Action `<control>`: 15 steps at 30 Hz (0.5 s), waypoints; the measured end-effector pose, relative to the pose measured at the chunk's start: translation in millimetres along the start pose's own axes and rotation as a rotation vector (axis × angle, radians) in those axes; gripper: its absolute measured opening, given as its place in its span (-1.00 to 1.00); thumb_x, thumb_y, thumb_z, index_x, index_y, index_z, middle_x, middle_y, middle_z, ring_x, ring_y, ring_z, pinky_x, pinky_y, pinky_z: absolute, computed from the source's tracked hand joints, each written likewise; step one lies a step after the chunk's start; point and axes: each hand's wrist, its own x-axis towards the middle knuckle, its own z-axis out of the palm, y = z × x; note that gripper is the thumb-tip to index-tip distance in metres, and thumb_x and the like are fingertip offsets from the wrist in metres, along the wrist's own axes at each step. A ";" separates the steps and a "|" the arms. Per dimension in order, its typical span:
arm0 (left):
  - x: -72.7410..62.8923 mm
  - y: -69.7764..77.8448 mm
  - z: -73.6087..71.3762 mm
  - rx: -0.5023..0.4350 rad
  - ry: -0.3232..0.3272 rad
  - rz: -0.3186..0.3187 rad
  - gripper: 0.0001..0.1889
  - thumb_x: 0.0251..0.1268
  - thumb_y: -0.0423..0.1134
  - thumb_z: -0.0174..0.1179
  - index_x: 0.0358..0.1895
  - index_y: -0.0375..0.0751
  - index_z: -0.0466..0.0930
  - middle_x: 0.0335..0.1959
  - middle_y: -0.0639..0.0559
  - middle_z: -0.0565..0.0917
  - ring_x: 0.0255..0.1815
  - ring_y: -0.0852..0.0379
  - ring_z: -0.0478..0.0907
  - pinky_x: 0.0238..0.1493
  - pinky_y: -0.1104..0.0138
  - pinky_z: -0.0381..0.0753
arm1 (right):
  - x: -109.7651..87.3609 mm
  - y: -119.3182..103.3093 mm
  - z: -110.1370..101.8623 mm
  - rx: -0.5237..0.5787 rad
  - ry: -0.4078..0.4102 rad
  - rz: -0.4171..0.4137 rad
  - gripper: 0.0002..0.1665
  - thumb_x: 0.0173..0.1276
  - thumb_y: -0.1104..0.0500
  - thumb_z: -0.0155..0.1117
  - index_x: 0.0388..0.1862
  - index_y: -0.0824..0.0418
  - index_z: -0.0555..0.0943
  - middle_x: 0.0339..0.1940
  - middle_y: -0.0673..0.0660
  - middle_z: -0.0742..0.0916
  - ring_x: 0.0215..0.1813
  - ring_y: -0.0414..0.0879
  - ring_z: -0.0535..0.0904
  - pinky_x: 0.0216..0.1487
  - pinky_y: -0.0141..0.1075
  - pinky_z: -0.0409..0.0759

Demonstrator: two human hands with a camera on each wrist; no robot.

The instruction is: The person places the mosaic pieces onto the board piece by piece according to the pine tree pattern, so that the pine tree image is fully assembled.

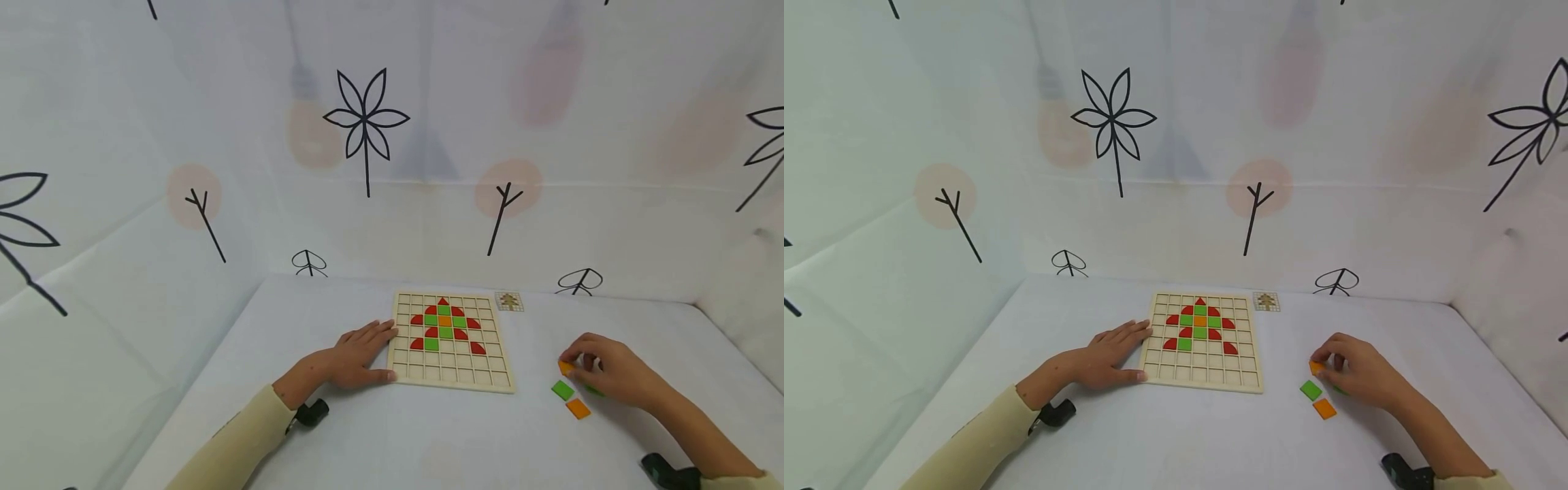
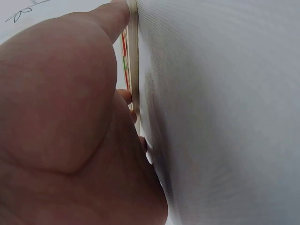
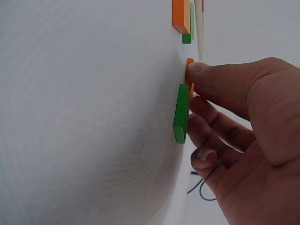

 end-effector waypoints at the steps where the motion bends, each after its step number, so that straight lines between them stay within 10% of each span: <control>1: 0.0 0.0 0.0 -0.003 0.002 0.000 -0.06 0.54 0.34 0.11 0.76 0.04 -0.08 0.80 0.10 -0.10 0.79 -0.07 -0.24 0.65 -0.18 0.03 | 0.1 0.1 -0.1 -0.003 -0.008 0.000 -0.72 0.21 0.34 0.61 -0.17 0.05 0.78 -0.16 -0.10 0.68 -0.28 -0.31 0.44 -0.32 -0.40 0.50; 15: 0.1 -1.3 1.0 -0.003 0.008 0.007 -0.06 0.53 0.36 0.09 0.76 0.06 -0.07 0.79 0.10 -0.09 0.79 -0.06 -0.23 0.65 -0.20 0.03 | 0.4 -4.5 -3.8 0.077 -0.062 0.085 -0.71 0.24 0.29 0.60 -0.18 0.10 0.64 -0.31 -0.08 0.65 -0.29 -0.26 0.47 -0.29 -0.38 0.50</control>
